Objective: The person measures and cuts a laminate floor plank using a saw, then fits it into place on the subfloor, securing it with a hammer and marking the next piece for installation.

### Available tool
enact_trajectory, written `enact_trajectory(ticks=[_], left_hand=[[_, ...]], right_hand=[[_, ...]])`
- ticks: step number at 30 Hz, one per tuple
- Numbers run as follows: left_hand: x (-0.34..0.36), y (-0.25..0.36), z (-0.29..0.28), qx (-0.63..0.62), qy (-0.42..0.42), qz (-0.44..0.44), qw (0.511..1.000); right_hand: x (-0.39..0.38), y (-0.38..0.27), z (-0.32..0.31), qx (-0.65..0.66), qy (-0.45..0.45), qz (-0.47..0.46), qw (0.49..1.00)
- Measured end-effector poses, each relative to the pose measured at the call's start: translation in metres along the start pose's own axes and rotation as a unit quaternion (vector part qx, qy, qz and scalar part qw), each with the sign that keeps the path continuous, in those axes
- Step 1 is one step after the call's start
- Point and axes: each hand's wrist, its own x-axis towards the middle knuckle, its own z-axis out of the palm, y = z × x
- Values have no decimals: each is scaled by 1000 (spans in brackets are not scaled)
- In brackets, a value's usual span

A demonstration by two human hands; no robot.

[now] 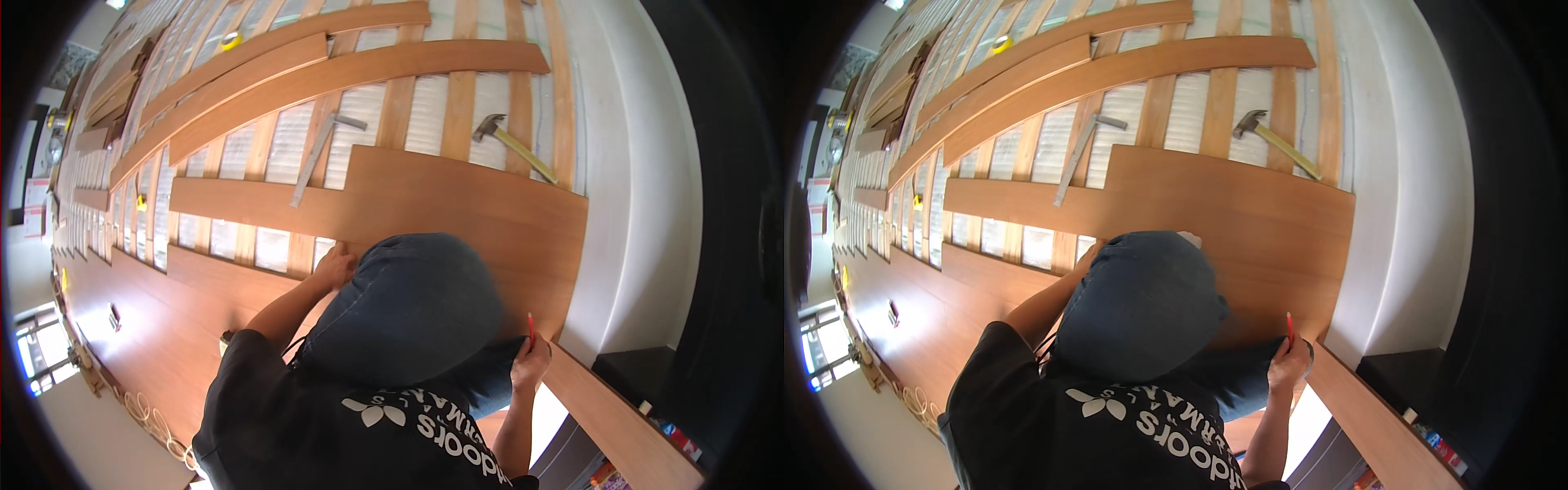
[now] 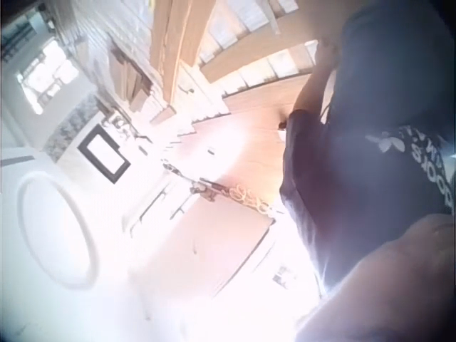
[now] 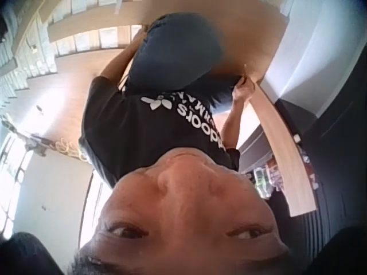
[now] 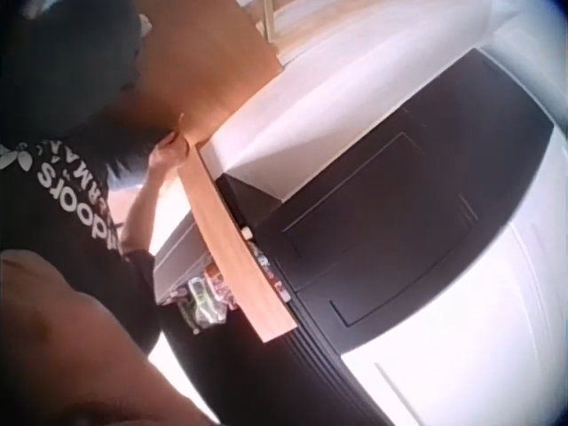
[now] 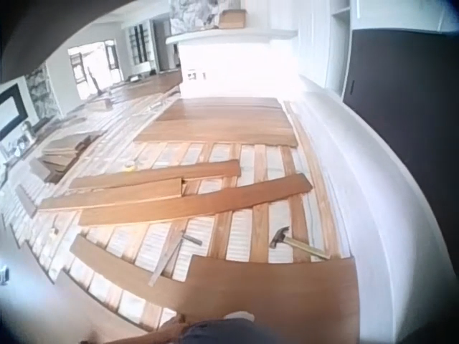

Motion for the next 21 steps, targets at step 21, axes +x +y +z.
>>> enact_trajectory(ticks=[21], left_hand=[[24, 16, -50, -81, 13, -64, 995]], right_hand=[[136, 2, 158, 180, -136, 92, 970]])
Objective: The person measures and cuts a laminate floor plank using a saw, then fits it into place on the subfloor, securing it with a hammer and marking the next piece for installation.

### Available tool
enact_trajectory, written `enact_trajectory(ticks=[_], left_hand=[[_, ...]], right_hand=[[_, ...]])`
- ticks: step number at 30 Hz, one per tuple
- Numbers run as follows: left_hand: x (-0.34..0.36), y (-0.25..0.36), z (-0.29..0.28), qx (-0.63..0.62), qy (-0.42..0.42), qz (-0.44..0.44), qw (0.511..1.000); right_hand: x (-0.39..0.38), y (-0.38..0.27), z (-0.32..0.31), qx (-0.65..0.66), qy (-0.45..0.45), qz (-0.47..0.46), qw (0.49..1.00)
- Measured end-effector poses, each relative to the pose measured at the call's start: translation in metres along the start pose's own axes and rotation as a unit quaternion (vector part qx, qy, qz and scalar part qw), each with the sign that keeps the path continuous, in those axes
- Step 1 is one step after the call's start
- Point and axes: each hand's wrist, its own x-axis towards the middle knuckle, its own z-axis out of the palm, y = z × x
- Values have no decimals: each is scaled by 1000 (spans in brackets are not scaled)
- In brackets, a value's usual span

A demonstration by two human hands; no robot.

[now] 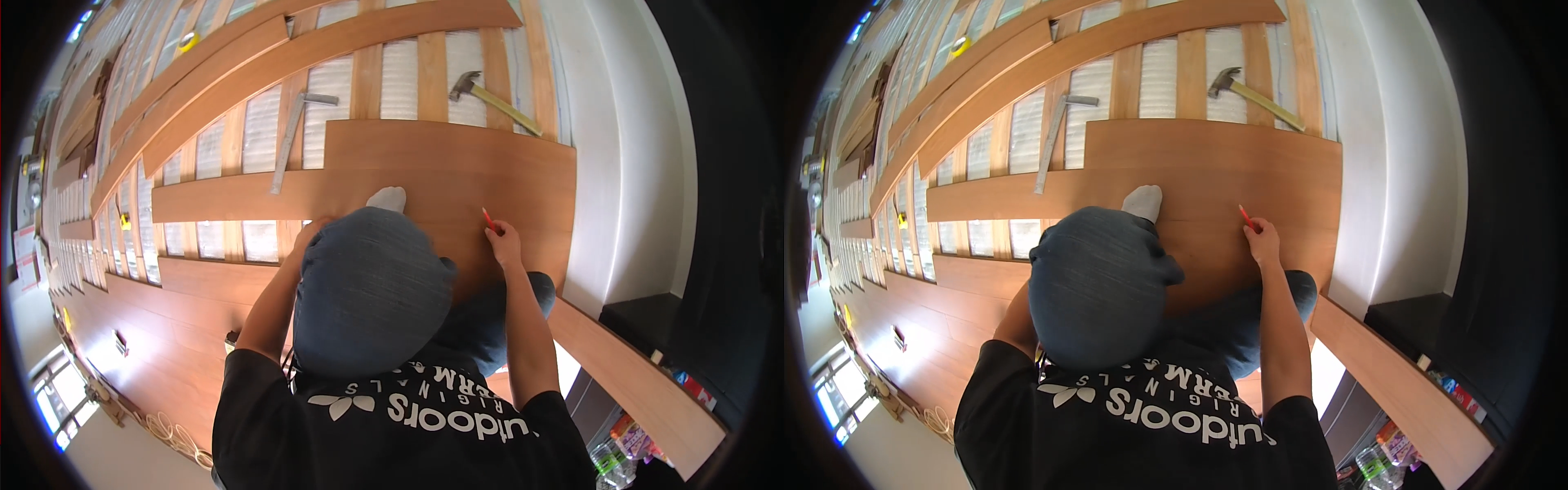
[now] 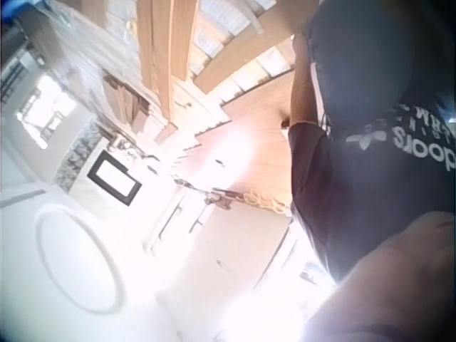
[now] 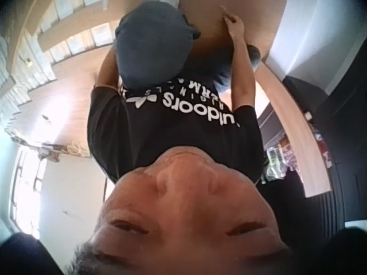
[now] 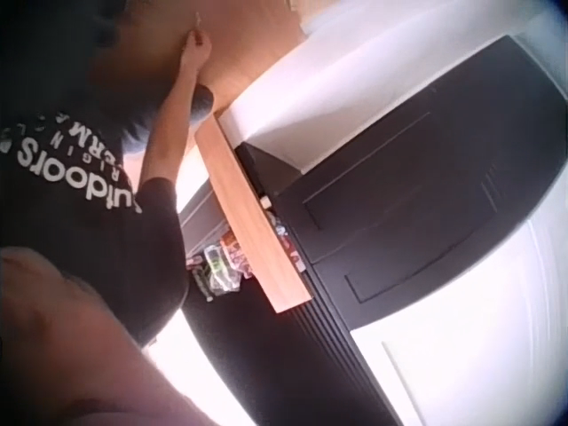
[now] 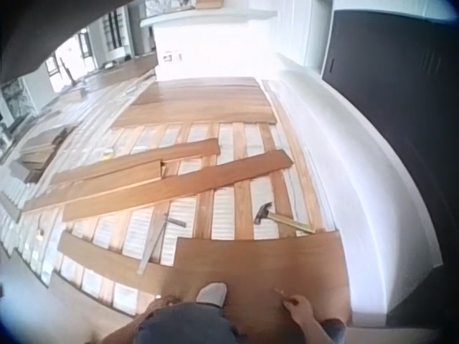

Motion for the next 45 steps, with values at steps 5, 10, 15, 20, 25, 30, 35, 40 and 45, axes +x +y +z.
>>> enact_trajectory(ticks=[5, 10, 15, 20, 25, 30, 35, 40, 45], left_hand=[[66, -70, -67, -13, 303, 45, 952], [160, -51, -124, 97, 229, -196, 949], [210, -43, -151, 110, 145, -208, 961], [186, -71, -189, 96, 186, -236, 949], [126, -134, -228, 119, 195, -340, 912], [121, -170, -236, 184, 178, -373, 892], [237, -146, -228, -326, 333, -257, 846], [322, -144, -236, -703, 315, -203, 605], [365, -130, -241, -778, 343, -222, 477]], right_hand=[[-13, -17, 24, 66, -11, -11, 998], [-11, -3, 10, 20, 20, 13, 1000], [4, 3, -6, -21, 55, 22, 998], [49, 3, -36, -32, 21, 56, 998], [154, -57, -58, -179, -8, -61, 982], [267, -136, -40, -209, 64, -180, 959], [335, -171, -28, -229, 39, -226, 946], [346, -179, -18, -354, -20, -215, 910], [335, -196, -16, -379, -2, -243, 893]])
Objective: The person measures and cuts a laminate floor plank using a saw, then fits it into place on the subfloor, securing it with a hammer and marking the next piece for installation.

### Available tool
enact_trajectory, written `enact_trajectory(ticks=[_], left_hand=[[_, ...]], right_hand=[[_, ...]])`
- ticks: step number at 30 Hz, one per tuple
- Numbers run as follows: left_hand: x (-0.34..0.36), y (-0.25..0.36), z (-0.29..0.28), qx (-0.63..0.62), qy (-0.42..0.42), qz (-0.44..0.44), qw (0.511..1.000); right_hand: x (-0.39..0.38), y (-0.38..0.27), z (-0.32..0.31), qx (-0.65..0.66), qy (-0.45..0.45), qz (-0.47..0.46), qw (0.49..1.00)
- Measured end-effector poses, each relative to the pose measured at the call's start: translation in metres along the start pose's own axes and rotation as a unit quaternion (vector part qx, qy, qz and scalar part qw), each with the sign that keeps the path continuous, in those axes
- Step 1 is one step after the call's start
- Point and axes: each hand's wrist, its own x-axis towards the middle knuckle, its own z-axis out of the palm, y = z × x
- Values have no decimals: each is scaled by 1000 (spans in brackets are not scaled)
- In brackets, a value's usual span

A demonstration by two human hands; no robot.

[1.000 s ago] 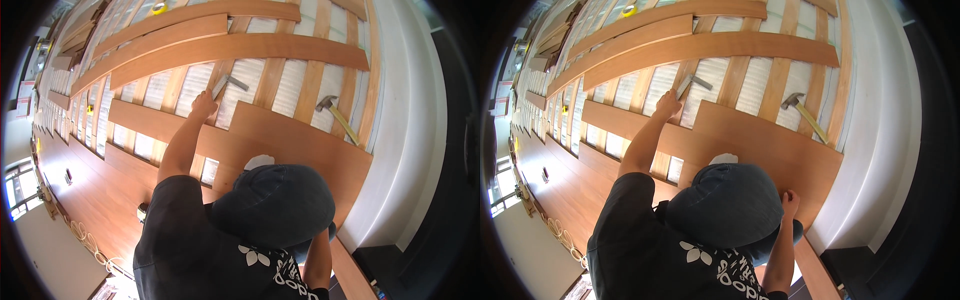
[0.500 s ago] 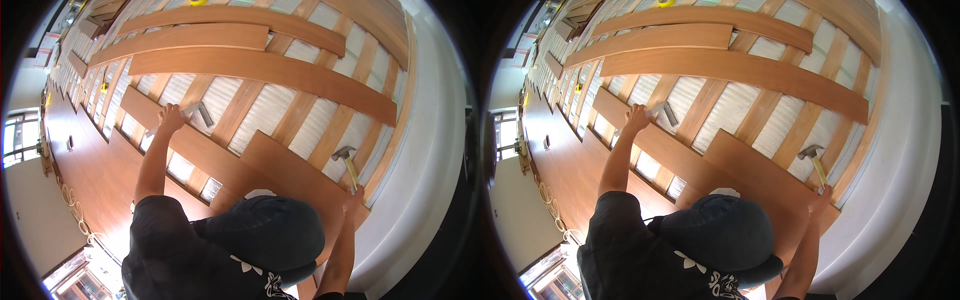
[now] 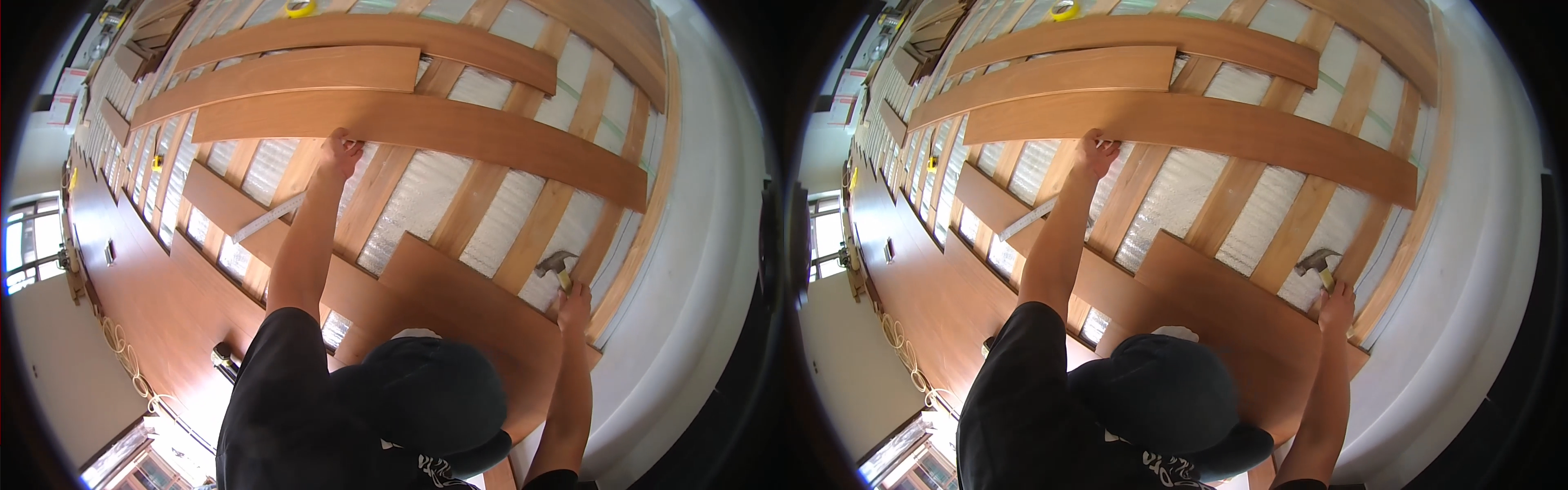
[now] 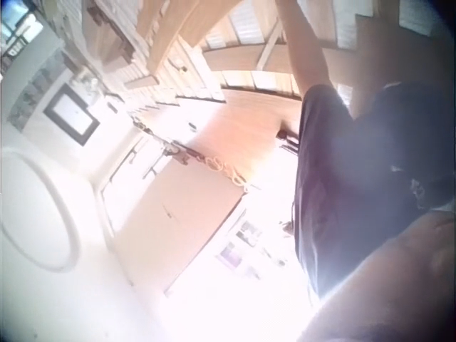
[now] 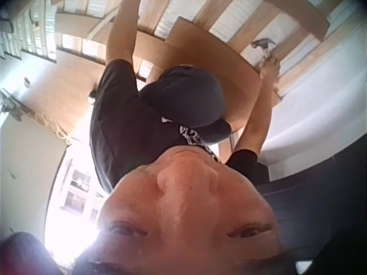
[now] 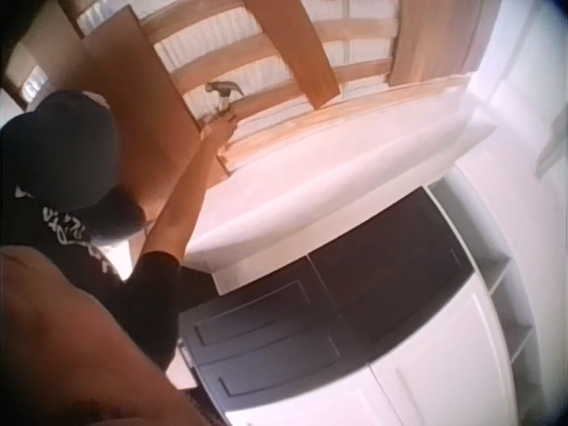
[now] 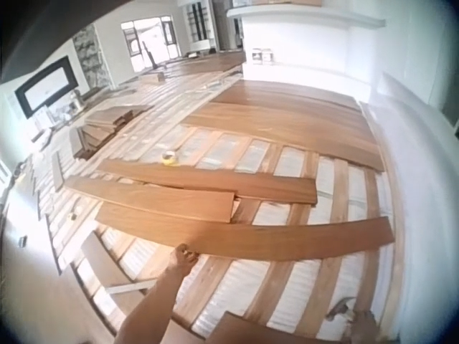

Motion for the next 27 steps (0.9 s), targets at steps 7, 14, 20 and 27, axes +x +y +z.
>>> enact_trajectory(ticks=[7, 14, 20, 27], left_hand=[[17, -11, 25, -21, 25, 55, 998], [11, -12, 6, -19, -25, 88, 996], [16, -1, 2, -75, -94, 86, 989], [34, 52, 7, -35, -129, 118, 984]], right_hand=[[7, -4, -36, -9, -61, 25, 998], [-99, -33, -83, 297, 51, 117, 946], [-246, -56, -50, 431, 10, 197, 880], [-336, -61, -45, 440, -63, 210, 871]])
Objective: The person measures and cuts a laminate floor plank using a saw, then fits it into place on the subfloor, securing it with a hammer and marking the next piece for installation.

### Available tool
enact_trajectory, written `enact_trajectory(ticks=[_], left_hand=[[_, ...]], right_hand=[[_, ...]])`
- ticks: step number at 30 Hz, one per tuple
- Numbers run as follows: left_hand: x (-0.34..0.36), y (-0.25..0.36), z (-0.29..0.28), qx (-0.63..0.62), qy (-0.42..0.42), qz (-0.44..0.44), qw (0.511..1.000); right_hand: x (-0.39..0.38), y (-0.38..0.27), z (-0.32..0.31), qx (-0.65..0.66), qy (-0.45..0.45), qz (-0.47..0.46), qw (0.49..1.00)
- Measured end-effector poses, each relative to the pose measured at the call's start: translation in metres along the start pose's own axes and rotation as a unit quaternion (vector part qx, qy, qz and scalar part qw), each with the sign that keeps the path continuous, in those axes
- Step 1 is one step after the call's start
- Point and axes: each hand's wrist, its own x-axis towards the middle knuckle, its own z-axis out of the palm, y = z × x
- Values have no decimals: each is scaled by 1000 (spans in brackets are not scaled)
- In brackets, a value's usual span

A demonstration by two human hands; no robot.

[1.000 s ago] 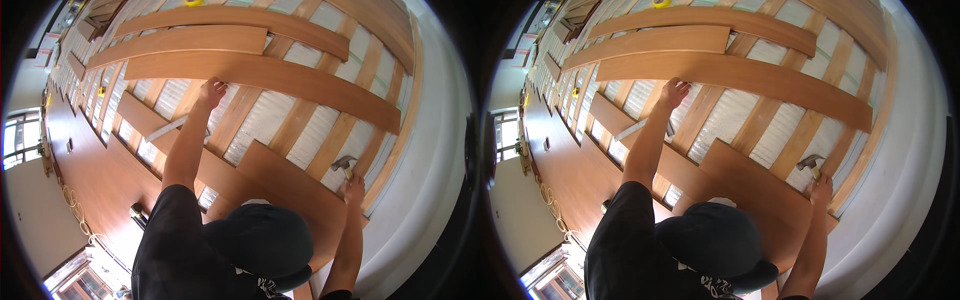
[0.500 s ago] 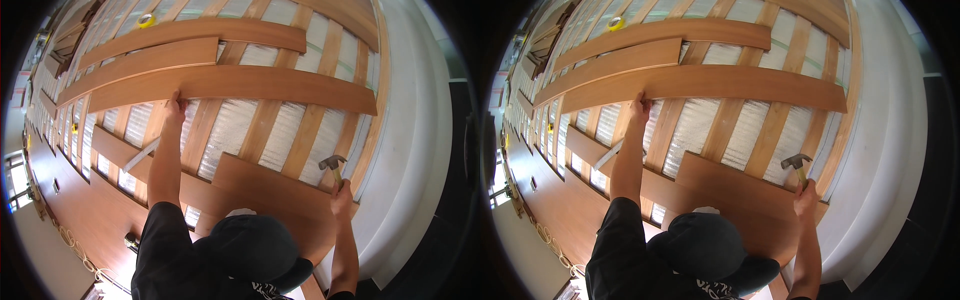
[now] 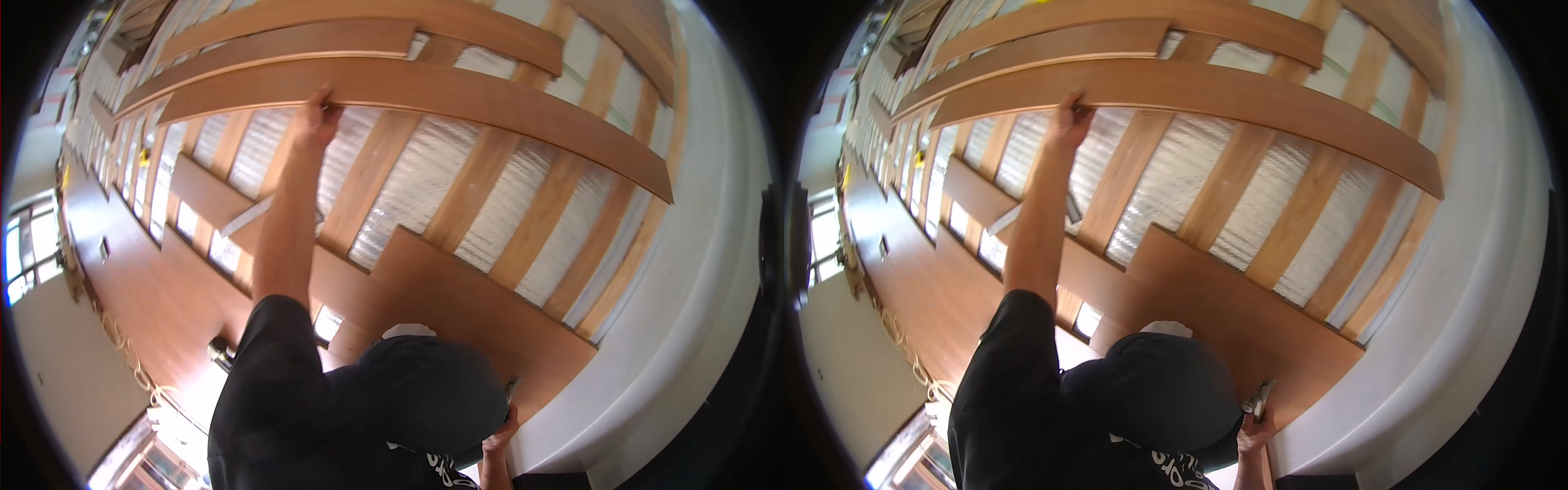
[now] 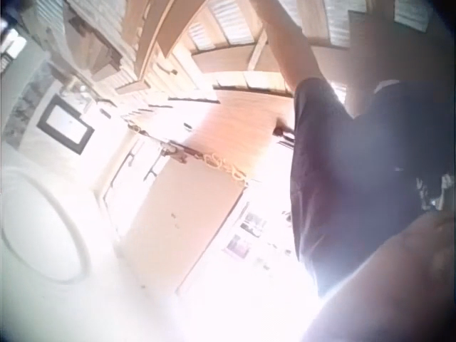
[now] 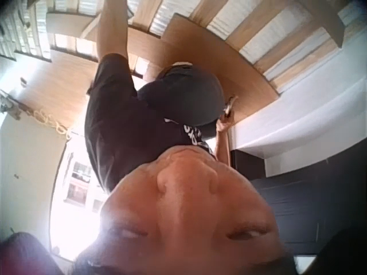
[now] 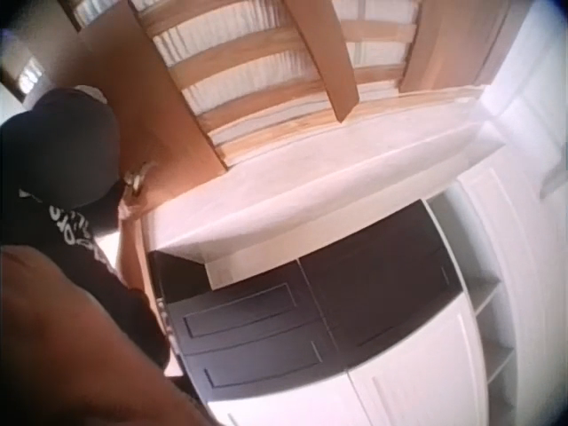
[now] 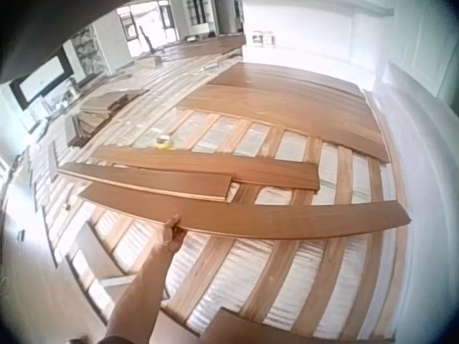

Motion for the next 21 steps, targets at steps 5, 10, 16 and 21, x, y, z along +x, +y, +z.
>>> enact_trajectory(ticks=[5, 10, 16, 21], left_hand=[[-88, -48, 6, -79, -71, 45, 993], [-73, -56, -64, -61, 15, -10, 998], [-75, -34, 7, -90, -48, 25, 994], [-66, -3, -7, -79, -81, 44, 993]], right_hand=[[0, -45, 15, 123, 24, -50, 991], [-22, -35, -12, 60, -18, -28, 998], [-32, -25, -29, 137, 15, 4, 991], [-39, -2, -26, 32, 31, -12, 999]])
